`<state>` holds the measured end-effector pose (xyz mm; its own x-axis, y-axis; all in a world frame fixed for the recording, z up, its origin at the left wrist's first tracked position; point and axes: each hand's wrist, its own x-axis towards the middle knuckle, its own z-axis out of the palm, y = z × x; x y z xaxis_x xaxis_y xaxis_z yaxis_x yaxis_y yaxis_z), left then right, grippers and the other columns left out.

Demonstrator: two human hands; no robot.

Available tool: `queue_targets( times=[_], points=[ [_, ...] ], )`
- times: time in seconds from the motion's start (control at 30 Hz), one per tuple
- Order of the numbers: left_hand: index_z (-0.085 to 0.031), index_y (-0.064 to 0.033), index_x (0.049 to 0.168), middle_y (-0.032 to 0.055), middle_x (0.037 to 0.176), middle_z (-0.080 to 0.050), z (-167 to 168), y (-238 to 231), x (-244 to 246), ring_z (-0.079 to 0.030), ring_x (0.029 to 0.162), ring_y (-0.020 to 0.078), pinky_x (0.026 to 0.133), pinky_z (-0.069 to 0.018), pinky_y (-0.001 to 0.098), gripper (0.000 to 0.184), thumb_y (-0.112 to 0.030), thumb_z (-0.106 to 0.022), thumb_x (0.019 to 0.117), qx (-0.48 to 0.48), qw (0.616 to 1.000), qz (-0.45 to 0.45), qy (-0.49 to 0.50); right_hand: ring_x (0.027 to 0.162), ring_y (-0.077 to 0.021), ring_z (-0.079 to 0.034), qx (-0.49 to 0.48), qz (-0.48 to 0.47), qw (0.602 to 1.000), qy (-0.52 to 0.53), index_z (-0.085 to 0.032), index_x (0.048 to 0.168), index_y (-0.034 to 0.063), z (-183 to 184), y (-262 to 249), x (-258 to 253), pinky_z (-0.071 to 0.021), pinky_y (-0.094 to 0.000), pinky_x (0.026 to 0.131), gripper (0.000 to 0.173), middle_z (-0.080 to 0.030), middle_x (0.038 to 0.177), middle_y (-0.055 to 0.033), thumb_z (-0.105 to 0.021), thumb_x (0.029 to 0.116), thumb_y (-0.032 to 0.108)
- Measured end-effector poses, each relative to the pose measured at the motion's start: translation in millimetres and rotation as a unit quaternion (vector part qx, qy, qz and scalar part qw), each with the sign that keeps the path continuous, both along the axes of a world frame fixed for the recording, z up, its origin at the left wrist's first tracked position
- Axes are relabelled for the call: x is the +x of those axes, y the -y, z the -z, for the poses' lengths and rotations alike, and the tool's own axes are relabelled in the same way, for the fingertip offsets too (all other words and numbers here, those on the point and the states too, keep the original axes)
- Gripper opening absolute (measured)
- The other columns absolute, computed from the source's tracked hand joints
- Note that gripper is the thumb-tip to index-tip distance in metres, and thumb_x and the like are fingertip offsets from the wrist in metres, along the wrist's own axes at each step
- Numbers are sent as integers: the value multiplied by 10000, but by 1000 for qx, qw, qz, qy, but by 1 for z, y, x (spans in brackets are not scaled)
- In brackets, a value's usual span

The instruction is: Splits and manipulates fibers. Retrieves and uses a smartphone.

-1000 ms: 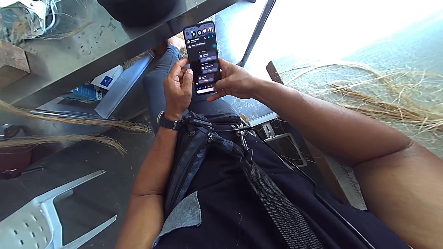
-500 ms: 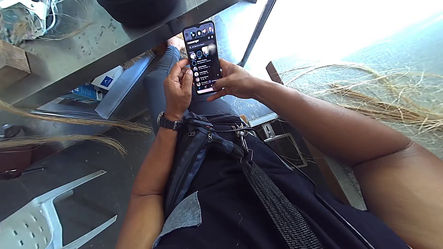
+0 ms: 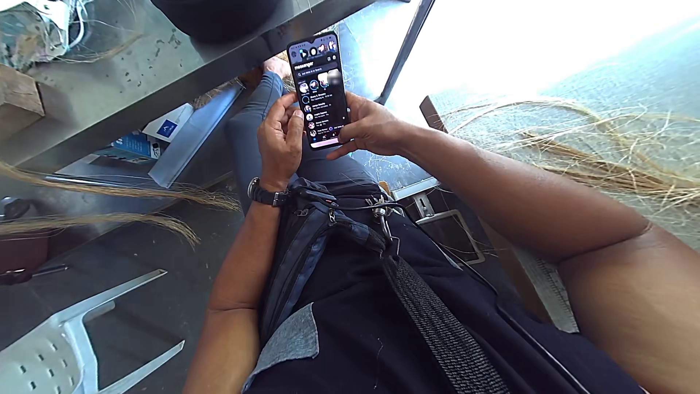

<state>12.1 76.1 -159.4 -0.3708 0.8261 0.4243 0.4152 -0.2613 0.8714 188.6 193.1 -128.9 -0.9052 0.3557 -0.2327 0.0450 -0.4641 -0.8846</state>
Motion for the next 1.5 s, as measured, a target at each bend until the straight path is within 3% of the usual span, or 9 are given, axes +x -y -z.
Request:
queue_targets(
  times=[0.17,0.6,0.97,1.07,1.3,1.5],
  points=[
    [-585,48,1313,93,1026,-741,-1,1,0,-709,810,140,708,-609,321,323,-70,-446,1047,0,1000,1,1,1109,-360,-702,-3,-11,1000,-6,-297,1494,139,1,0,-1,-651,-532,784,752,-618,1328,-181,-476,871,-242],
    [-582,49,1322,83,995,-733,0,0,-1,-688,787,126,706,-592,312,334,-90,-458,1045,-6,1000,-8,-9,1142,-356,-684,1,-5,1000,-10,-328,1468,120,1,0,-1,-646,-551,778,724,-605,1336,-175,-484,855,-233],
    [-578,51,1319,99,1039,-734,0,0,0,-712,841,152,728,-614,333,326,-71,-450,1045,1,1000,7,7,1131,-348,-689,1,16,1000,7,-348,1461,108,-4,3,-1,-641,-555,789,643,-620,1317,-173,-460,910,-204],
    [-519,63,1383,124,1090,-736,-2,1,1,-732,931,187,791,-630,362,396,-24,-456,1002,-5,999,33,17,1113,-352,-693,-10,27,1000,0,-362,1453,105,-2,1,-1,-639,-562,780,606,-627,1299,-176,-450,919,-169],
    [-198,31,1591,192,1312,-644,-5,0,5,-703,1101,261,935,-611,419,767,35,-523,896,-53,987,140,59,1103,-389,-687,-50,73,996,9,-393,1451,93,-11,0,0,-622,-602,792,547,-620,1312,-201,-412,934,-86],
    [-136,14,1607,206,1344,-618,-5,-1,6,-691,1137,270,948,-610,422,822,69,-529,887,-60,984,156,69,1100,-389,-689,-46,77,996,14,-393,1452,99,-13,0,0,-624,-596,789,551,-622,1314,-195,-423,931,-78]
  ],
)
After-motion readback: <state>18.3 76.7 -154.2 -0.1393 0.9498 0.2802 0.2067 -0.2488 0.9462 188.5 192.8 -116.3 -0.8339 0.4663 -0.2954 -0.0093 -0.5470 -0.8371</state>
